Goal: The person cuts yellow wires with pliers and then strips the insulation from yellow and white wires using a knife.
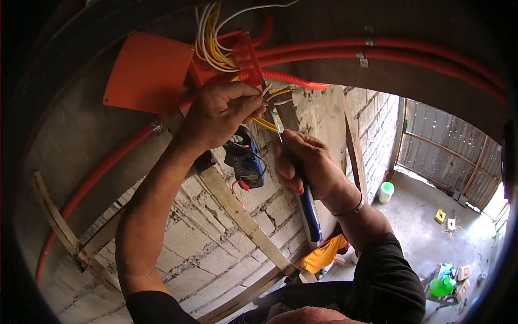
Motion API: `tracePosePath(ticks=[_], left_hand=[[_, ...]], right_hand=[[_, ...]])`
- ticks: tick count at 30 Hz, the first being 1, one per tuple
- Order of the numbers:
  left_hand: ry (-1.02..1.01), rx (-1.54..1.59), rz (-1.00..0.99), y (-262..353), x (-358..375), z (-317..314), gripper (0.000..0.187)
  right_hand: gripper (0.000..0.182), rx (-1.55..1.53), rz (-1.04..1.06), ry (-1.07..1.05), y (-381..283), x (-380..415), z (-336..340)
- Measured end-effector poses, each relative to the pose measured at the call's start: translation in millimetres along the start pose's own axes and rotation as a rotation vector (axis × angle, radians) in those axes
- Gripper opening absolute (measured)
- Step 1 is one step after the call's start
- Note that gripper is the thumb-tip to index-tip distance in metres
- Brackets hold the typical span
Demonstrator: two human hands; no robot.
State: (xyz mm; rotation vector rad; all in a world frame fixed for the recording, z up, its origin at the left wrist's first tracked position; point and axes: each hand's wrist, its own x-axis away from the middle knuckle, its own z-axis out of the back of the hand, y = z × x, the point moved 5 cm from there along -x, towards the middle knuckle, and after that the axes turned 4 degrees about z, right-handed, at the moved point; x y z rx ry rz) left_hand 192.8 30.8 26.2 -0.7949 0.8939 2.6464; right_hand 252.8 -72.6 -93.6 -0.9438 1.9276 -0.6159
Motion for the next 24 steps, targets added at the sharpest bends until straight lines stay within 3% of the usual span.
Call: tracePosePath(ticks=[5, 7, 12, 16, 24], left_hand=[[0.011, 0.022, 0.016, 2.4, 1.8, -1.8, 0.018], [0.017, -0.104, -0.035, 2.5, 2.7, -2.5, 0.019], [-0.018, -0.428, -0.161, 6.3, 3.8, -6.3, 0.019], [-0.029, -0.592, -0.170, 12.7, 4.6, -6.6, 0.010], [-0.015, -0.665, -0.292, 13.1, 7.2, -6.4, 0.012]], right_hand=[[0.037, -0.173, -0.066, -0.021, 6.0, 2.4, -6.9], [0.037, -0.273, -0.078, -0.055, 9.8, 2.4, -9.0], [0.036, -0.850, -0.142, -0.295, 15.2, -4.9, -21.0], [0.033, -0.994, -0.133, -0.380, 11.3, -26.2, -28.2], [0.036, -1.205, -0.136, -0.473, 20.3, -7.5, -34.5]])
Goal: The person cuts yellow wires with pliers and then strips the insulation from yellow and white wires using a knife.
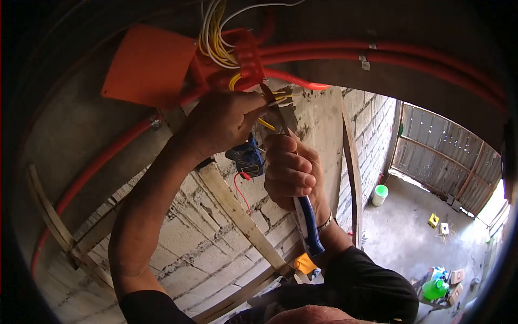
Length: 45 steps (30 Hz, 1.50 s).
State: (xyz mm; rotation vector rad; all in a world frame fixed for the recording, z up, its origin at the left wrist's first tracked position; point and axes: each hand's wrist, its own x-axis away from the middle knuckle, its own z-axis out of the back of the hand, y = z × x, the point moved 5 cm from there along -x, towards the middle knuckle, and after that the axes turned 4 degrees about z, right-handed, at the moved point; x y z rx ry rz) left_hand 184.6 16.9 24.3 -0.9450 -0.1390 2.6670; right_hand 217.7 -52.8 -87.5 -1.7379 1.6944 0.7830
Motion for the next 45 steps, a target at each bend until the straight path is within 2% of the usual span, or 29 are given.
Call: tracePosePath(ticks=[1, 5, 7, 12, 14, 17, 21, 22, 25, 27, 29, 30, 31, 33, 34, 37, 39, 40, 41, 43, 45], left_hand=[[-0.024, -0.032, -0.036, 2.7, 1.0, -2.3, 0.015], [-0.008, 0.003, -0.061, -3.7, 2.8, -3.3, 0.012], [0.013, 0.068, -0.030, -6.7, 4.3, -0.5, 0.005], [0.005, 0.019, 0.025, -4.7, -0.5, 7.3, 0.007], [-0.024, 0.053, -0.007, -3.9, 1.1, 1.1, 0.017], [-0.015, 0.028, -0.058, -7.2, 3.9, -2.4, 0.010], [0.030, 0.167, -0.040, -9.6, 1.1, 6.1, 0.011], [0.043, 0.133, -0.098, -5.5, 1.1, 8.6, 0.009], [-0.003, -0.001, -0.060, -2.4, 1.2, 6.9, 0.007], [-0.003, -0.018, -0.030, -5.8, 0.1, 2.6, 0.014], [-0.019, -0.037, -0.037, -9.4, 1.6, -4.6, 0.015], [-0.046, 0.003, 0.020, -10.6, 3.1, -6.0, 0.015], [-0.044, 0.015, 0.019, -10.1, 3.9, -7.1, 0.015], [-0.103, 0.072, 0.067, -12.3, 2.7, -11.3, 0.015], [-0.102, 0.081, 0.062, -12.0, 2.1, -11.5, 0.015], [-0.156, 0.023, 0.054, -11.5, 2.8, -15.1, 0.017], [-0.240, 0.057, 0.154, -13.0, 1.1, -19.3, 0.018], [-0.299, 0.081, 0.231, -14.1, 0.4, -20.6, 0.019], [-0.308, 0.084, 0.222, -10.0, -2.0, -18.1, 0.019], [-0.419, 0.116, 0.338, -8.9, -3.9, -17.2, 0.019], [-0.425, 0.114, 0.352, -11.2, -7.7, -20.3, 0.019]], right_hand=[[0.036, -0.002, 0.001, 0.007, -0.5, -0.6, 2.2], [0.035, -0.037, 0.018, -0.094, -3.6, -20.6, 1.2], [0.035, -0.046, 0.048, -0.151, -8.6, -33.9, -0.6], [0.033, -0.069, -0.007, -0.270, -4.3, -27.1, -4.0], [0.030, -0.092, -0.010, -0.322, -0.7, -18.6, -1.7], [0.030, -0.088, 0.009, -0.348, -6.5, -27.6, 0.8], [0.030, -0.058, 0.076, -0.406, -6.8, -44.7, -5.6], [0.032, -0.057, 0.028, -0.426, -6.6, -43.3, -5.6], [0.034, -0.018, 0.026, -0.387, -2.7, -24.1, 0.1], [0.035, 0.010, 0.017, -0.339, -8.3, -10.9, 4.2], [0.034, 0.222, 0.154, -0.122, -19.5, 1.7, 13.7], [0.033, 0.305, 0.180, -0.040, -28.1, 8.4, 18.0], [0.033, 0.310, 0.185, -0.031, -31.9, 18.3, 14.0], [0.032, 1.245, 0.347, 0.443, -54.0, 45.7, 14.3], [0.031, 1.572, 0.443, 0.611, -61.7, 57.2, 3.4], [0.030, 2.081, 0.457, 0.647, -81.3, 75.4, -34.6], [0.030, 2.425, 0.284, 0.564, -69.4, 69.0, -59.8], [0.026, 2.498, 0.154, 0.543, -63.3, 64.1, -68.4], [0.026, 2.494, 0.163, 0.557, -60.9, 60.5, -76.8], [0.010, 2.700, -0.154, 0.502, -54.2, 49.4, -80.6], [0.005, 2.745, -0.228, 0.477, -61.6, 43.5, -85.3]])
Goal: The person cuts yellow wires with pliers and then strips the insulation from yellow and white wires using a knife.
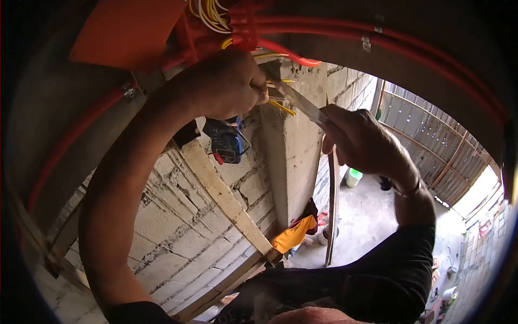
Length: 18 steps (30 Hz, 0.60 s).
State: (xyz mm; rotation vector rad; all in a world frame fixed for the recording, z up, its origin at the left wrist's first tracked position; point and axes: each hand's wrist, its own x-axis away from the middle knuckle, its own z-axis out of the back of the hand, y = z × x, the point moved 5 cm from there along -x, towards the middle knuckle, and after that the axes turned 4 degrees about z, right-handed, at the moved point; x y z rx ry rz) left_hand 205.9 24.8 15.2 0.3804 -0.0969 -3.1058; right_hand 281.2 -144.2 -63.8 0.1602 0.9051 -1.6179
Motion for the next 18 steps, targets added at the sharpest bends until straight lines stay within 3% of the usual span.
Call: tracePosePath(ticks=[2, 4, 6, 11, 13, 14, 16, 18], left_hand=[[0.040, -0.159, -0.192, 2.8, -7.3, -2.2, 0.021], [0.089, -0.207, -0.162, 2.8, -11.8, -8.2, 0.021], [0.135, -0.255, -0.134, 2.6, -13.4, -13.7, 0.023], [0.304, -0.335, -0.167, 1.0, -12.4, -18.4, 0.018], [0.282, -0.346, -0.130, 2.0, -12.6, -19.4, 0.016], [0.264, -0.358, -0.095, 2.1, -12.5, -19.7, 0.014], [0.289, -0.356, -0.105, 2.6, -11.2, -19.8, 0.014], [0.314, -0.355, -0.114, 1.6, -9.8, -21.8, 0.014]], right_hand=[[0.006, 0.280, 0.047, -0.087, 2.6, -5.9, 3.6], [0.006, 0.279, -0.025, -0.102, -4.8, -12.7, 10.0], [0.009, 0.242, -0.266, -0.229, -1.7, -13.1, 10.8], [0.017, 0.357, -0.117, -0.271, 3.0, -15.6, 6.3], [0.015, 0.543, 0.103, -0.220, -2.8, -19.3, 5.2], [0.015, 0.542, 0.102, -0.220, -7.3, -22.2, 4.9], [0.014, 0.390, -0.118, -0.274, -11.2, -29.8, 2.8], [0.016, 0.472, -0.042, -0.284, -4.8, -38.6, -1.4]])
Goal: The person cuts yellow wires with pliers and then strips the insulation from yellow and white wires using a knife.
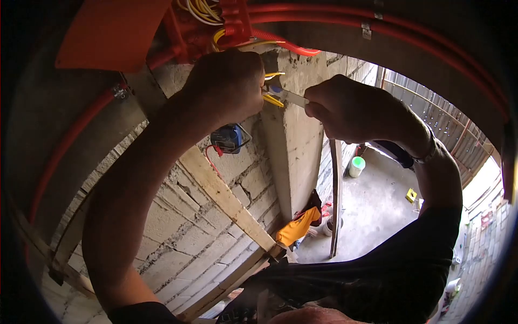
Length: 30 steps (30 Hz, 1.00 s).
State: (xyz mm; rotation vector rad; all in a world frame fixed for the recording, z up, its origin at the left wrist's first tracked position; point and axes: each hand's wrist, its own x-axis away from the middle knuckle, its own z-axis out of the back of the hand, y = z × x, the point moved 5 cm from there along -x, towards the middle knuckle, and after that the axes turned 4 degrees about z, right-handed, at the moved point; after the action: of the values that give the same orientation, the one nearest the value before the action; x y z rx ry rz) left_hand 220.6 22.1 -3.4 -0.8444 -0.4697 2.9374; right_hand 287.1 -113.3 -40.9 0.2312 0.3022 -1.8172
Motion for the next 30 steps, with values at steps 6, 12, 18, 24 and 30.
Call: tracePosePath(ticks=[6, 12, 18, 24, 30], left_hand=[[0.058, 0.000, -0.004, 2.8, 1.1, 2.0, 0.016], [0.066, -0.068, -0.024, 2.8, 4.0, 0.7, 0.017], [0.122, -0.045, -0.074, 7.9, 5.3, 6.3, 0.022], [0.121, 0.009, -0.074, 6.6, 2.3, 10.3, 0.026], [0.134, -0.039, -0.057, 8.3, 4.9, 2.2, 0.017]], right_hand=[[0.020, -0.185, -0.187, -0.167, -6.7, -9.3, 7.2], [0.020, -0.188, -0.239, -0.250, -15.7, -10.7, 8.8], [0.014, 0.069, -0.022, -0.041, -9.6, -32.4, -12.2], [0.025, 0.152, 0.032, -0.045, -12.2, -14.1, -3.3], [0.018, 0.227, 0.301, 0.281, -17.0, -42.5, -18.7]])
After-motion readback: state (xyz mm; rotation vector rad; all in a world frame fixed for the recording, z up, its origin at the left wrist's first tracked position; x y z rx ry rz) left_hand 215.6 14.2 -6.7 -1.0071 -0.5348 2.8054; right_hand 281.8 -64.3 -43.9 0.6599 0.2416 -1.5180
